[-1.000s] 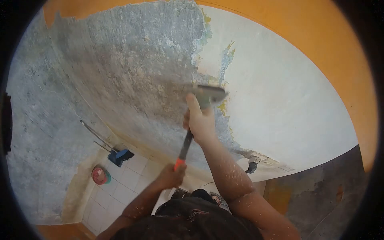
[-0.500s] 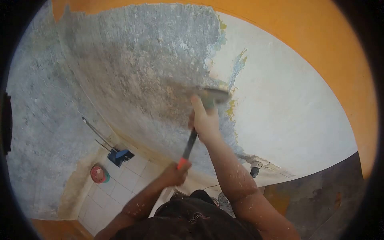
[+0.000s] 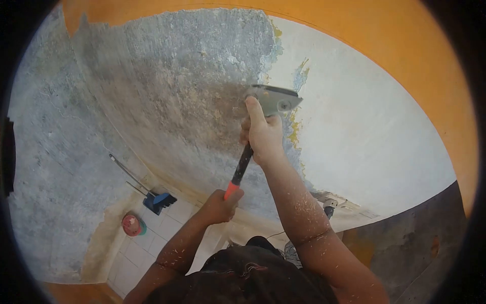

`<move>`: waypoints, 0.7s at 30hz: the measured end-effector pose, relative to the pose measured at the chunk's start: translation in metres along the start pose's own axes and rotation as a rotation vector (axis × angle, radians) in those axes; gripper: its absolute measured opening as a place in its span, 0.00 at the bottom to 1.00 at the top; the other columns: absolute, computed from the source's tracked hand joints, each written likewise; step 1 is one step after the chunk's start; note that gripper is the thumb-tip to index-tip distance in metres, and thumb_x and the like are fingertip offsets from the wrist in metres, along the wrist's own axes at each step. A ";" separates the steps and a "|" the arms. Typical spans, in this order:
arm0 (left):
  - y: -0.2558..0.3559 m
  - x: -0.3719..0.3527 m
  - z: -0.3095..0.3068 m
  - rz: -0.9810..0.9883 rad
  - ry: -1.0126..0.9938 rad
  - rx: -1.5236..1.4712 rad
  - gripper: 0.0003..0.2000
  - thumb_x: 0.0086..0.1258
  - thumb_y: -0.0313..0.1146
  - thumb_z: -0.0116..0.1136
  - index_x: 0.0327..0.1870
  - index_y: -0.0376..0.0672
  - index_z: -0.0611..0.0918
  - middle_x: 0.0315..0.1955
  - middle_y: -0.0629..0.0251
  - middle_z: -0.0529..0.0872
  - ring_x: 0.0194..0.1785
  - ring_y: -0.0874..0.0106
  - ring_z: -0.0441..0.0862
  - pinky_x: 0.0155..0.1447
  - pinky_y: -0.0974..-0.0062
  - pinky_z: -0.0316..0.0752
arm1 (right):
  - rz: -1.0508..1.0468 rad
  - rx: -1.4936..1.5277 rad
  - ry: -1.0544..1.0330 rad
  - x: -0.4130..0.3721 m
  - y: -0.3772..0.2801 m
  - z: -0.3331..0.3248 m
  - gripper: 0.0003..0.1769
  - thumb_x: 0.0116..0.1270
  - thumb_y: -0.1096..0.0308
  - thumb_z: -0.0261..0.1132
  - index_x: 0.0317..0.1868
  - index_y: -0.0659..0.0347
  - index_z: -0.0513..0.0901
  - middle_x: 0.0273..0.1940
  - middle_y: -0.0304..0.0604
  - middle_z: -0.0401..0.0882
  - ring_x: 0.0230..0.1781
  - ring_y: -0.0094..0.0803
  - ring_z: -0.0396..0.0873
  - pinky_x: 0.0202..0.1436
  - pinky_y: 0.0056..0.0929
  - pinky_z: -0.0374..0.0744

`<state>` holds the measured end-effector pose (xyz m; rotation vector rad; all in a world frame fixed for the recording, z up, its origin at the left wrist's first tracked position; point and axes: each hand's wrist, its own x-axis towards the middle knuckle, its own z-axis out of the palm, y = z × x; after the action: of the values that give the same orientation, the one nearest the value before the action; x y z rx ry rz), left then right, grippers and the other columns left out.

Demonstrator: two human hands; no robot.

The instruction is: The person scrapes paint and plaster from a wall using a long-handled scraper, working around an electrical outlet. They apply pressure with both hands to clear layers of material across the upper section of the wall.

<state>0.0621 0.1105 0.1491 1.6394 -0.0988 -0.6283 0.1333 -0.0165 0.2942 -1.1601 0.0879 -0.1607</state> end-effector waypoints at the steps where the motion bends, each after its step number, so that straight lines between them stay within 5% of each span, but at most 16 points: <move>1: -0.005 -0.004 0.004 -0.040 -0.003 -0.001 0.23 0.67 0.51 0.54 0.16 0.45 0.71 0.10 0.75 0.68 0.12 0.81 0.67 0.17 0.79 0.61 | -0.006 0.006 -0.001 -0.004 0.006 -0.004 0.14 0.64 0.56 0.63 0.31 0.51 0.66 0.14 0.26 0.56 0.11 0.18 0.56 0.15 0.23 0.58; 6: -0.032 -0.002 0.014 -0.136 -0.034 -0.030 0.23 0.66 0.52 0.55 0.17 0.44 0.72 0.11 0.75 0.69 0.13 0.81 0.67 0.18 0.77 0.62 | 0.028 -0.045 0.101 -0.012 0.031 -0.018 0.16 0.64 0.56 0.62 0.26 0.50 0.65 0.14 0.26 0.56 0.11 0.18 0.56 0.15 0.22 0.58; 7: -0.014 -0.003 0.009 -0.113 0.020 0.000 0.22 0.66 0.50 0.55 0.17 0.44 0.71 0.11 0.75 0.69 0.12 0.80 0.67 0.17 0.78 0.61 | -0.016 -0.062 0.021 -0.004 0.024 -0.016 0.16 0.65 0.55 0.61 0.44 0.56 0.70 0.16 0.31 0.61 0.11 0.21 0.60 0.14 0.24 0.61; 10: 0.016 0.001 -0.012 -0.004 0.005 0.011 0.22 0.66 0.50 0.55 0.17 0.44 0.71 0.11 0.75 0.69 0.13 0.81 0.67 0.17 0.78 0.61 | -0.049 0.031 -0.002 0.002 -0.007 0.005 0.16 0.65 0.55 0.61 0.45 0.56 0.70 0.16 0.31 0.62 0.12 0.20 0.60 0.15 0.23 0.61; 14: -0.017 -0.008 0.002 -0.028 0.049 0.156 0.22 0.65 0.51 0.56 0.18 0.42 0.74 0.11 0.73 0.70 0.14 0.81 0.68 0.19 0.78 0.62 | 0.015 0.104 0.094 -0.012 0.019 -0.019 0.13 0.65 0.57 0.61 0.38 0.54 0.68 0.17 0.30 0.61 0.12 0.20 0.59 0.15 0.23 0.61; 21: 0.015 -0.005 -0.005 0.000 0.015 0.179 0.26 0.64 0.54 0.55 0.19 0.37 0.75 0.11 0.66 0.73 0.16 0.75 0.72 0.23 0.73 0.66 | -0.061 0.086 0.061 -0.006 -0.004 -0.011 0.17 0.64 0.54 0.62 0.27 0.51 0.65 0.15 0.27 0.57 0.11 0.18 0.56 0.15 0.23 0.58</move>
<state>0.0644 0.1145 0.1655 1.8162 -0.1475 -0.6215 0.1256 -0.0272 0.2929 -1.0728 0.0990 -0.2513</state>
